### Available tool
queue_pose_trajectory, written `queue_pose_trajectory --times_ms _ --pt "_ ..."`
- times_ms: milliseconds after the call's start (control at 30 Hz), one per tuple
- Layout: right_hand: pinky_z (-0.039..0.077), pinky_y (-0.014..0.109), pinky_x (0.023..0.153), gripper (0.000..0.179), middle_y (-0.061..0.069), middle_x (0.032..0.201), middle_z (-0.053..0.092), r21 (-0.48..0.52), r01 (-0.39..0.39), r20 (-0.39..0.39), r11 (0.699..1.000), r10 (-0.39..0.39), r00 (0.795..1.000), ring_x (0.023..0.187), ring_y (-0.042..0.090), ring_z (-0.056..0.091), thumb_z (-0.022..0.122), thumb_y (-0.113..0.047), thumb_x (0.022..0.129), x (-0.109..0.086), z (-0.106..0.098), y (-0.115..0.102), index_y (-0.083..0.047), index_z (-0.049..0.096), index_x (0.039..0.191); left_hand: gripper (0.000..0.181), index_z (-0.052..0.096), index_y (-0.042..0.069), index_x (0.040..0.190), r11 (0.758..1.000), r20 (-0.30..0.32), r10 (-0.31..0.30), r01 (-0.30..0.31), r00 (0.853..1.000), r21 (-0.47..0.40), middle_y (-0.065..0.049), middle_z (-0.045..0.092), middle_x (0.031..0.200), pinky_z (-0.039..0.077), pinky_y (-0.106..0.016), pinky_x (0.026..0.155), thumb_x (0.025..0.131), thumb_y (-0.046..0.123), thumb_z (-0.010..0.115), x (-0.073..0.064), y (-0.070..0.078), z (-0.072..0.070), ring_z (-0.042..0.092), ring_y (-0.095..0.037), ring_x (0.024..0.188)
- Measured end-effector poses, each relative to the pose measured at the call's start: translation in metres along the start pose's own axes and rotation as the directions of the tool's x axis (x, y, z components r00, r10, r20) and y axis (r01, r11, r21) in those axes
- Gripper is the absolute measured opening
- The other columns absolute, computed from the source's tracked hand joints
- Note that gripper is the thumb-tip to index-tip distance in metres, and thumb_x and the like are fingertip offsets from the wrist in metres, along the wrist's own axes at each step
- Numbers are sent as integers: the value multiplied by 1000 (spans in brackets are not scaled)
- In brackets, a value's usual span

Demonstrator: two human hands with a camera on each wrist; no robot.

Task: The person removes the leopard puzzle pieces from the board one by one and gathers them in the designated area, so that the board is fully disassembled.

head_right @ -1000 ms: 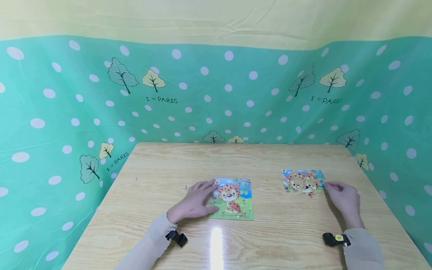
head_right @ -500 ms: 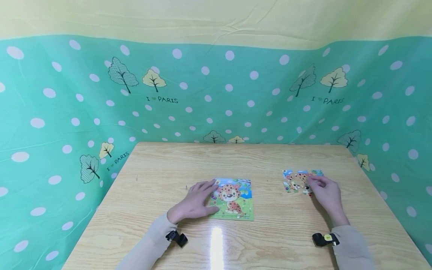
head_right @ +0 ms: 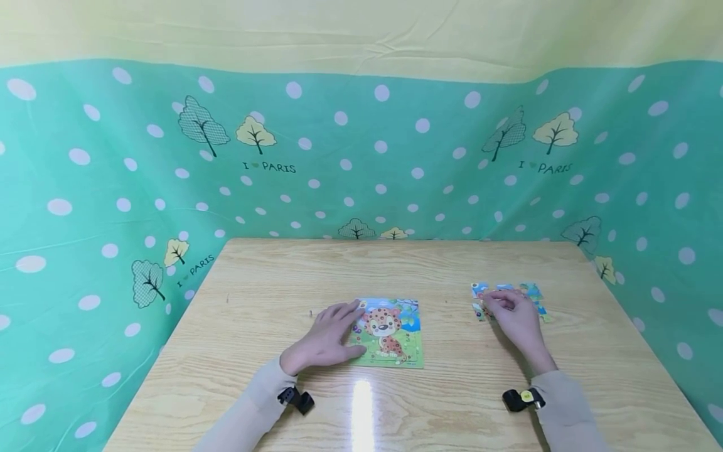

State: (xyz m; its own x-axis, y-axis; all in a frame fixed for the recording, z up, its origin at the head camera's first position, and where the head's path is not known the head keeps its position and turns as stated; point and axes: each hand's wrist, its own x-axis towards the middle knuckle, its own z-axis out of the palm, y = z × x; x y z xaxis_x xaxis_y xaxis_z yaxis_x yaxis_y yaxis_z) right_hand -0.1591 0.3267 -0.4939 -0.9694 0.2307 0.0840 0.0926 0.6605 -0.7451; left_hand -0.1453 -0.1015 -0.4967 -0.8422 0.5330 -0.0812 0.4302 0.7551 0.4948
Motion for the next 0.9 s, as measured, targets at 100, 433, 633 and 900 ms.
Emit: queue_pose_trajectory --times_ms 100,433,633,900 --pt "43 20 68 42 5 99 67 -22 24 -14 999 -24 1000 83 0 50 70 -39 103 -1 6 -3 -1 77 118 88 38 14 167 1000 3 -1 1 1000 0 -8 24 178 19 -63 131 95 57 66 0 0 0 25 -38 162" --pt "44 23 61 41 6 91 69 -2 47 24 999 -47 999 75 3 52 69 -38 104 -4 17 -13 -1 77 119 89 37 14 167 1000 10 -5 5 1000 1 -7 24 179 19 -63 132 94 57 67 -1 1 -2 25 -38 162" --pt "45 22 64 36 1 86 67 10 61 54 998 -62 997 74 4 54 69 -35 104 -7 23 -18 -1 77 117 89 37 14 167 1000 12 -2 2 1000 0 -7 24 179 19 -64 131 94 57 67 -1 1 -4 25 -37 162" --pt "46 21 68 28 5 87 71 9 93 82 996 -93 992 76 6 57 71 -29 103 -12 37 -26 -3 78 112 91 38 14 166 1000 13 1 0 1000 -12 -8 25 178 19 -64 131 92 56 69 -1 0 -3 25 -37 162"
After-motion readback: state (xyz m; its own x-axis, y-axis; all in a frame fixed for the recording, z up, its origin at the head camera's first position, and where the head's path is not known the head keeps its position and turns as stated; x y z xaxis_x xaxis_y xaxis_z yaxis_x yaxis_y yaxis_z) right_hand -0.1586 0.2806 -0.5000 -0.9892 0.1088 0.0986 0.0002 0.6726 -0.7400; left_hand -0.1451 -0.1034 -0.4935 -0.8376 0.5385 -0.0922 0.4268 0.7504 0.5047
